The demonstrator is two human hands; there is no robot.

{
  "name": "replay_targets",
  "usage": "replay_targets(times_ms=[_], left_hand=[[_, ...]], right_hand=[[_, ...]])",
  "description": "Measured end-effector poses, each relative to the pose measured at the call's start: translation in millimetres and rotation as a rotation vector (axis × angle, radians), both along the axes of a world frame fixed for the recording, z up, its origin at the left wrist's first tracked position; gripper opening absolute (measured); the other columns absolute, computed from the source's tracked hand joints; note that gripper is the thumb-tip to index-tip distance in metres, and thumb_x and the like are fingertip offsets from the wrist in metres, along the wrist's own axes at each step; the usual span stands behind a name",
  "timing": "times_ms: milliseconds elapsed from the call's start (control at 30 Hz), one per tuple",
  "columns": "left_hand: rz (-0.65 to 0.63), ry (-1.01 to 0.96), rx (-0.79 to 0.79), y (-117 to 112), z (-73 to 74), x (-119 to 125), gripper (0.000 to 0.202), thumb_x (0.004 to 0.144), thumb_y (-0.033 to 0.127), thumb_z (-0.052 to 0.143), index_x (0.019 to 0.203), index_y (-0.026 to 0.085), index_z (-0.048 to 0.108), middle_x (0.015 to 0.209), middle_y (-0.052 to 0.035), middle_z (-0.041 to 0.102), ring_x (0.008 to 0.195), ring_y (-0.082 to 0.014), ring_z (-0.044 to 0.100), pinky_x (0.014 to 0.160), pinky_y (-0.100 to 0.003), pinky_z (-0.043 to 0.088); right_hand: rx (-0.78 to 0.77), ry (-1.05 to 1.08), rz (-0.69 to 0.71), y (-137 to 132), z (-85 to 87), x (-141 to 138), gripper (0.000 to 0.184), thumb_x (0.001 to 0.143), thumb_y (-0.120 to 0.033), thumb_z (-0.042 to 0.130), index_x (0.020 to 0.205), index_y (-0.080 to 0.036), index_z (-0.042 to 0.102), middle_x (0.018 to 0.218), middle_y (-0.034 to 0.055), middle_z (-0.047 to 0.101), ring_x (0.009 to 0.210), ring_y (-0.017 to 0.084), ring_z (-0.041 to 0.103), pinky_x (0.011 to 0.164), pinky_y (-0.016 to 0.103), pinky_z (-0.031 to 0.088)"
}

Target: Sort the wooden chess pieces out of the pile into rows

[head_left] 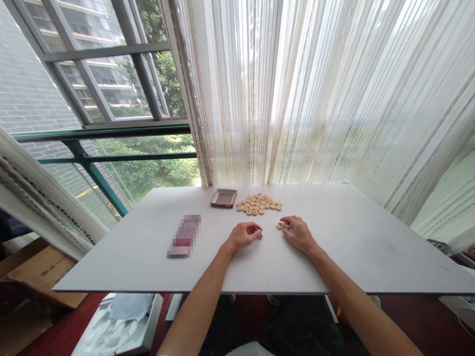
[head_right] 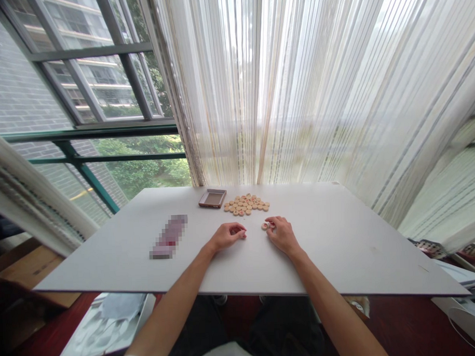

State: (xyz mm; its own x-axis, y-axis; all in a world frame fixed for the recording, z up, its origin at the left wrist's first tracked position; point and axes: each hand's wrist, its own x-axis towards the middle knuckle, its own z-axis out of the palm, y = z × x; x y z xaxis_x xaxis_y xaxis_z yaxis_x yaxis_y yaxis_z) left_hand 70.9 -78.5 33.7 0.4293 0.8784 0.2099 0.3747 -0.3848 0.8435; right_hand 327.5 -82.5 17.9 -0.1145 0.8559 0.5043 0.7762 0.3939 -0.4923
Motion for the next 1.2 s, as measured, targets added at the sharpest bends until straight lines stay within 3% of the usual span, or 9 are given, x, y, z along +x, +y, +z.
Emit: replay_targets(times_ms=[567,833,1200], left_hand=[[0.017,-0.034,0.005,-2.0,3.1,1.0,0.029,0.085,0.04,0.06,0.096,0.015,0.069,0.086,-0.0077,0.076,0.078,-0.0181,0.071,0.072,-0.027,0.053],[0.105,-0.001,0.117,-1.7,4.7,1.1,0.023,0.086,0.034,0.057,0.094,0.017,0.07,0.085,-0.0046,0.075,0.075,-0.0156,0.066,0.066,-0.024,0.048],[0.1,0.002,0.089,-3.5,6.1,1.4,0.024,0.087,0.036,0.056,0.094,0.018,0.07,0.085,-0.004,0.075,0.075,-0.0158,0.066,0.067,-0.025,0.048]], right_hand=[[0.003,0.062,0.002,-1.1,2.5,-1.8,0.029,0.082,-0.019,0.05,0.105,-0.023,0.068,0.104,0.0061,0.067,0.098,0.022,0.059,0.09,0.037,0.045],[0.022,0.085,0.019,-3.7,4.7,-2.4,0.026,0.084,-0.021,0.049,0.103,-0.025,0.068,0.104,0.0055,0.066,0.1,0.022,0.058,0.092,0.037,0.044],[0.039,0.116,0.017,-5.7,9.0,-3.6,0.024,0.086,-0.023,0.049,0.101,-0.024,0.068,0.105,0.0067,0.066,0.103,0.024,0.057,0.094,0.039,0.045]])
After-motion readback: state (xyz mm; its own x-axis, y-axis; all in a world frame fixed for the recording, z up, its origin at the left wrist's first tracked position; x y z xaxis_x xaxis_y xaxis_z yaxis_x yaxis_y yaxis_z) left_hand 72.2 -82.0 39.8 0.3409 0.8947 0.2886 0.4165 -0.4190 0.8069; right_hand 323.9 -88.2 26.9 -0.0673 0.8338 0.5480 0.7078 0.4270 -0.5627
